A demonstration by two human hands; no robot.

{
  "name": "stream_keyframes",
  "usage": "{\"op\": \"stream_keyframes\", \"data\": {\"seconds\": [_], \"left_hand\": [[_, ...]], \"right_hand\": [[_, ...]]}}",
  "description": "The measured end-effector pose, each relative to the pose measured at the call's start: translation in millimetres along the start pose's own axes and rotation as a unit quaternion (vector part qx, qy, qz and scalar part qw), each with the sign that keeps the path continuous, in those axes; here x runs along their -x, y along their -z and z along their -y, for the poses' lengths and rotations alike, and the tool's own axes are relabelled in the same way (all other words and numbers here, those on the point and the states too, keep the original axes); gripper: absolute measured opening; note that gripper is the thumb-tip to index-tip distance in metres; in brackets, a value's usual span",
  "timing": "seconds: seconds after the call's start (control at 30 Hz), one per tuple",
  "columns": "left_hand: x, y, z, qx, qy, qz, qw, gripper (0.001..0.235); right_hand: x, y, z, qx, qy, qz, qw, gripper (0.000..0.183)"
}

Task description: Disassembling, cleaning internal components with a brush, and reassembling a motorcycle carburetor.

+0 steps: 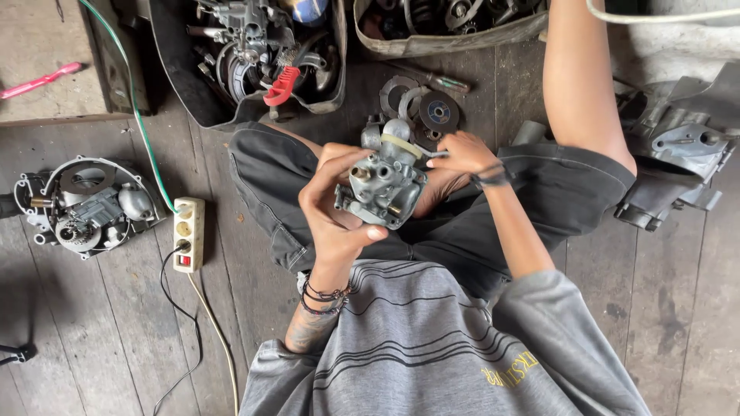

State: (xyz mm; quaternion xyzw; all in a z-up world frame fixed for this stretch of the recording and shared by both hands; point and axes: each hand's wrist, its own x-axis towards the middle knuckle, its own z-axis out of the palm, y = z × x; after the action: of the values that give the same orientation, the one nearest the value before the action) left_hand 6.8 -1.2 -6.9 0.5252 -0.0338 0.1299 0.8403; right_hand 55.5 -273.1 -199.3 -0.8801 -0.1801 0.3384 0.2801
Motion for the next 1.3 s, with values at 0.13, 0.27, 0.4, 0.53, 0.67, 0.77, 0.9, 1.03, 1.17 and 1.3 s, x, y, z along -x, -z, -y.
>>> {"op": "stream_keyframes", "data": {"seconds": [0.13,0.27,0.4,0.53,0.67,0.77,0.9,1.03,1.17,1.3], "left_hand": [[-2.5,-3.0,14.9,0.195,0.102,0.014,0.975,0.089],[-9.4,-19.6,13.2,0.238,0.121,0.047,0.963,0.082],[-16.3,-23.9,10.6,0.224,0.076,0.094,0.967,0.071],[-24.0,-8.0,10.5,0.068,-0.036,0.103,0.992,0.07],[-19.3,-5.9,6.7,-0.018,-0.08,0.09,0.993,0.068],[-18.7,-7.7,0.6,-0.072,-0.111,0.095,0.987,0.064],[-17.6,-17.6,-2.2,-0.115,-0.154,0.111,0.975,0.057],[-26.1,-10.7,-6.7,-0.143,-0.175,0.071,0.971,0.071],[-26.4,-19.9,-8.3,-0.151,-0.185,0.094,0.967,0.069],[-28.3,-22.4,-15.4,-0.114,-0.157,0.118,0.974,0.074]], "right_hand": [[47.9,31.1,57.5,-0.253,0.032,-0.125,0.959,0.045],[91.2,54.2,133.1,-0.337,0.102,-0.336,0.874,0.037],[109.7,48.0,180.4,-0.257,0.114,-0.429,0.858,0.036],[97.9,50.7,188.7,-0.206,0.114,-0.448,0.862,0.035],[98.3,45.2,198.9,-0.216,0.138,-0.413,0.874,0.037],[93.0,38.9,190.7,-0.305,0.147,-0.364,0.868,0.046],[95.6,57.2,201.9,-0.32,0.141,-0.367,0.862,0.049],[107.4,58.4,220.6,-0.298,0.12,-0.32,0.891,0.044],[100.3,58.3,196.3,-0.291,0.129,-0.332,0.888,0.046],[101.6,66.7,206.2,-0.314,0.137,-0.345,0.874,0.047]]}}
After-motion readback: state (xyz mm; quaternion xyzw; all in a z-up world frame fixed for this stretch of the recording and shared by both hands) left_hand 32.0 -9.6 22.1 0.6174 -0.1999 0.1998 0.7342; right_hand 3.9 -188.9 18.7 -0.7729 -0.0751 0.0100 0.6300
